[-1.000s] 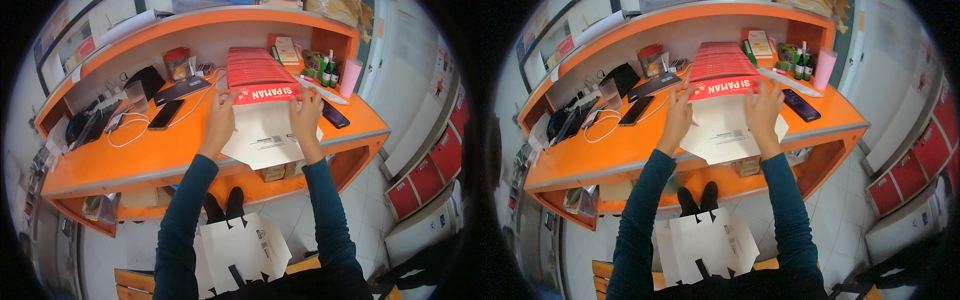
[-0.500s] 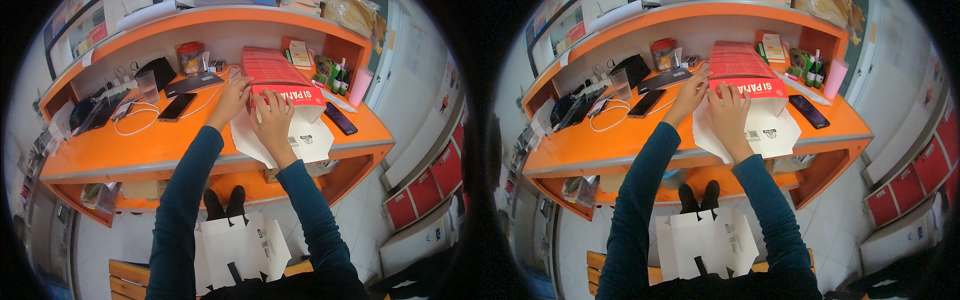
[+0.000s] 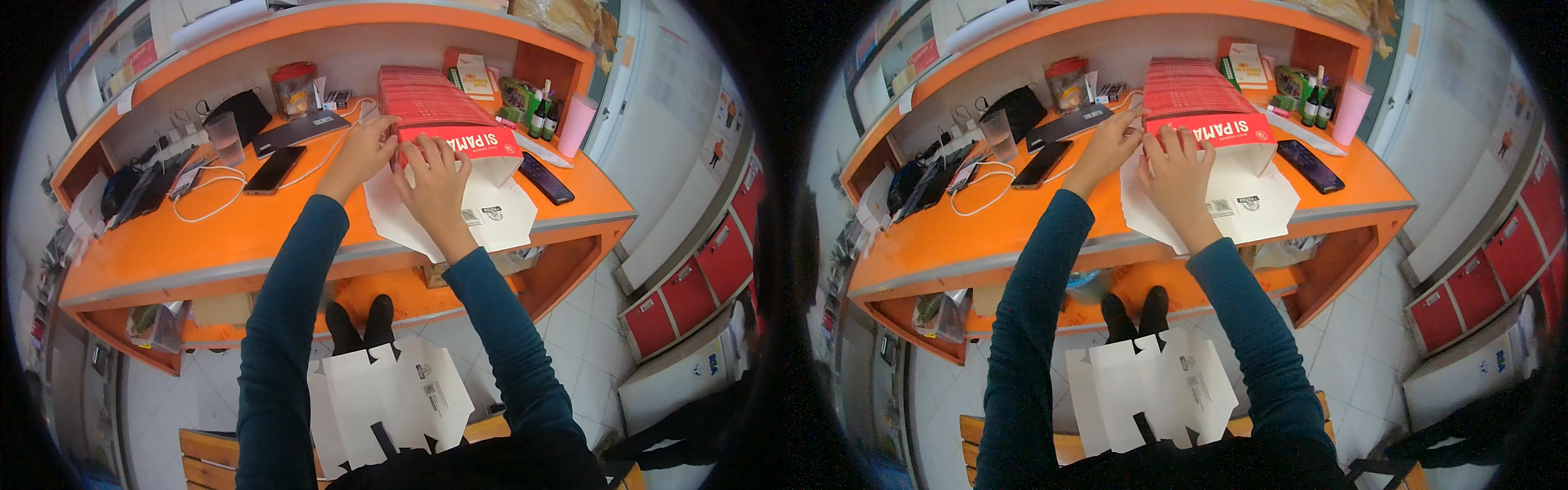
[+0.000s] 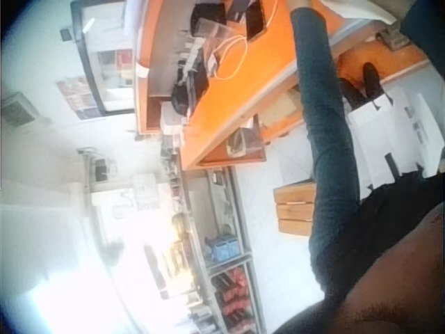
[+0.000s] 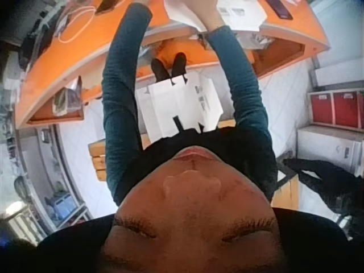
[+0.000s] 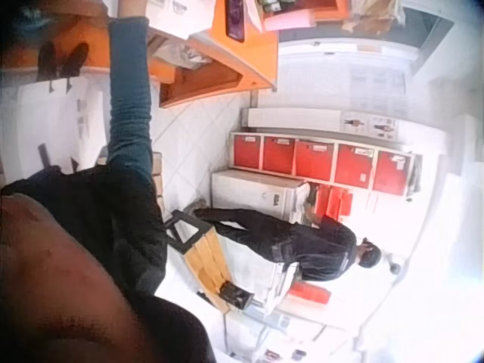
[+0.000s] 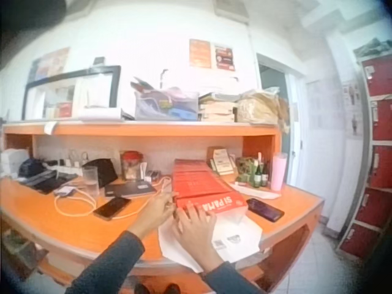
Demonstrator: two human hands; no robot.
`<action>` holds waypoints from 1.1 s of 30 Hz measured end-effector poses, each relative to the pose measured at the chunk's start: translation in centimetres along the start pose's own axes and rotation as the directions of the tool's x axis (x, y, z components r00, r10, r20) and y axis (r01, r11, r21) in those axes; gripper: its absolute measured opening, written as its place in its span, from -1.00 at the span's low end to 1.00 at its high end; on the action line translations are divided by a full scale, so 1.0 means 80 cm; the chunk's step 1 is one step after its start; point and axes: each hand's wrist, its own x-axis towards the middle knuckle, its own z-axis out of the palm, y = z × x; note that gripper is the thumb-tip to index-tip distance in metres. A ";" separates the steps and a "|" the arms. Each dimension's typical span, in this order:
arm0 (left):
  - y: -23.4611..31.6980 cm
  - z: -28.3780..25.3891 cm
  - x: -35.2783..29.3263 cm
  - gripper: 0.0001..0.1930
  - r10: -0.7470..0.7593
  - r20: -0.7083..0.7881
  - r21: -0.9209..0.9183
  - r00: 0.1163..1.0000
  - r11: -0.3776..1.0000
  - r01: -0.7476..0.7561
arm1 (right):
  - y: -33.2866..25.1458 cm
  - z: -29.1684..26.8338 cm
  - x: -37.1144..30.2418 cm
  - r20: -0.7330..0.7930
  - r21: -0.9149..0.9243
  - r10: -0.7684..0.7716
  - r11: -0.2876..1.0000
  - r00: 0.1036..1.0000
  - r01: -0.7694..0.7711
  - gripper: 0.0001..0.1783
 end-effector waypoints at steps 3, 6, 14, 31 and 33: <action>-0.002 0.006 0.004 -0.71 0.045 -0.031 -0.041 0.999 0.998 -0.046 | 0.001 0.001 0.001 -0.014 -0.036 0.017 0.999 1.000 -0.018 -0.64; 0.003 0.011 0.006 -0.75 0.020 -0.033 0.025 0.999 1.000 -0.019 | 0.003 -0.001 0.002 0.001 -0.064 0.011 0.998 1.000 -0.011 -0.64; 0.011 0.016 0.001 -0.78 -0.091 -0.030 0.094 0.995 0.991 0.093 | 0.007 0.007 0.010 0.041 -0.138 -0.044 0.989 0.998 0.049 -0.63; 0.016 0.040 -0.002 -0.70 0.014 -0.134 0.189 0.991 0.982 0.012 | 0.163 0.015 -0.020 -0.031 0.558 0.747 0.564 0.664 -0.609 -0.73; 0.022 0.052 -0.001 -0.72 -0.043 -0.176 0.223 0.983 0.971 0.083 | 0.160 0.023 -0.028 -0.015 0.677 0.814 0.435 0.580 -0.594 -0.76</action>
